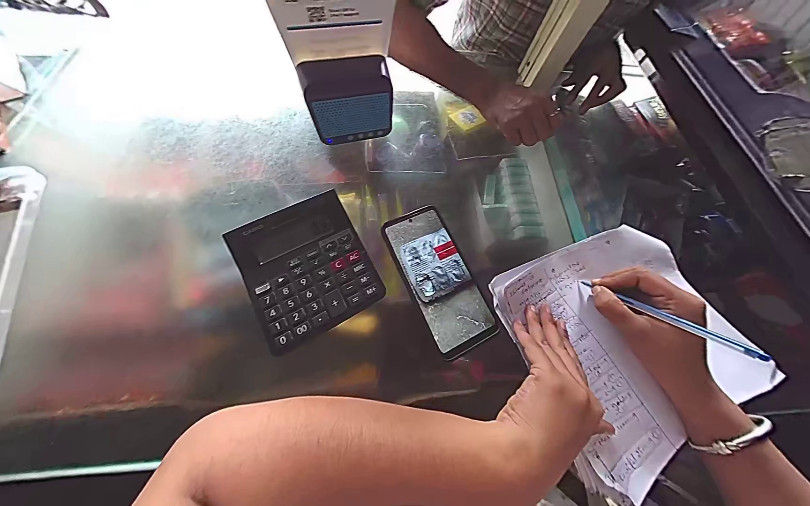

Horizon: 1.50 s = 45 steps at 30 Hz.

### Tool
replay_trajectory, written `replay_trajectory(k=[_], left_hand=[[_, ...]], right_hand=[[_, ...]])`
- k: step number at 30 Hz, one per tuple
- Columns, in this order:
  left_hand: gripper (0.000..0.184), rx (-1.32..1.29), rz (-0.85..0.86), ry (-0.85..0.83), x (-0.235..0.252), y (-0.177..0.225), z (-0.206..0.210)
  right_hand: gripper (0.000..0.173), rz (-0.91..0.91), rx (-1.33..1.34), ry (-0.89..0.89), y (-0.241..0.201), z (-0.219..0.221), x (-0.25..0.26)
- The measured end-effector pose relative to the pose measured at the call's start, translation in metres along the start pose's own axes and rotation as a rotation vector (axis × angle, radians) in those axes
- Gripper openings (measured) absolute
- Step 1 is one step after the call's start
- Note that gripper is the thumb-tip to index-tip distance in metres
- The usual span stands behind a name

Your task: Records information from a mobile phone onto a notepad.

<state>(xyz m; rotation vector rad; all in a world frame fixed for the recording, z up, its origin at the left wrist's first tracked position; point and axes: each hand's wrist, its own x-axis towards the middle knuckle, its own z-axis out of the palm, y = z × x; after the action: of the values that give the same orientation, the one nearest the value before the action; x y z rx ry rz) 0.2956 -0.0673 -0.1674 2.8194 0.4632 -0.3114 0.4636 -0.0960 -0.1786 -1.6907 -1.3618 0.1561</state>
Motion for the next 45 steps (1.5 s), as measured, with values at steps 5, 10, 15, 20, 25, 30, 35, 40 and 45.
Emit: replay_trajectory(k=[5, 10, 15, 20, 25, 30, 35, 40, 45], left_hand=[[0.104, 0.201, -0.021, 0.349, -0.020, -0.005, 0.004], [0.105, 0.240, -0.030, 0.414, -0.021, -0.006, 0.008], [0.105, 0.239, -0.028, 0.369, -0.021, -0.006, 0.004], [0.107, 0.261, -0.014, 0.444, -0.019, -0.007, 0.012], [0.110, 0.249, -0.030, 0.484, -0.016, -0.007, 0.016], [0.110, 0.266, -0.026, 0.444, -0.017, -0.006, 0.012], [0.109, 0.267, -0.025, 0.444, -0.017, -0.007, 0.011], [0.109, 0.259, -0.024, 0.412, -0.018, -0.006, 0.009], [0.105, 0.212, -0.015, 0.349, -0.020, -0.006, 0.004]], right_hand=[[0.010, 0.019, -0.009, 0.030, 0.001, -0.001, -0.001], [0.013, 0.020, -0.040, 0.035, 0.002, 0.000, 0.000], [0.011, 0.029, -0.033, 0.044, 0.001, 0.000, 0.001], [0.009, 0.050, -0.026, 0.060, 0.004, -0.001, 0.000], [0.008, 0.053, 0.009, 0.069, 0.004, -0.002, 0.001], [0.007, 0.076, 0.013, 0.098, 0.003, -0.002, 0.001], [0.007, 0.008, 0.025, 0.048, 0.003, -0.003, -0.001], [0.008, -0.014, 0.025, -0.014, 0.005, -0.003, -0.002], [0.010, -0.031, 0.044, -0.068, 0.005, -0.003, -0.001]])
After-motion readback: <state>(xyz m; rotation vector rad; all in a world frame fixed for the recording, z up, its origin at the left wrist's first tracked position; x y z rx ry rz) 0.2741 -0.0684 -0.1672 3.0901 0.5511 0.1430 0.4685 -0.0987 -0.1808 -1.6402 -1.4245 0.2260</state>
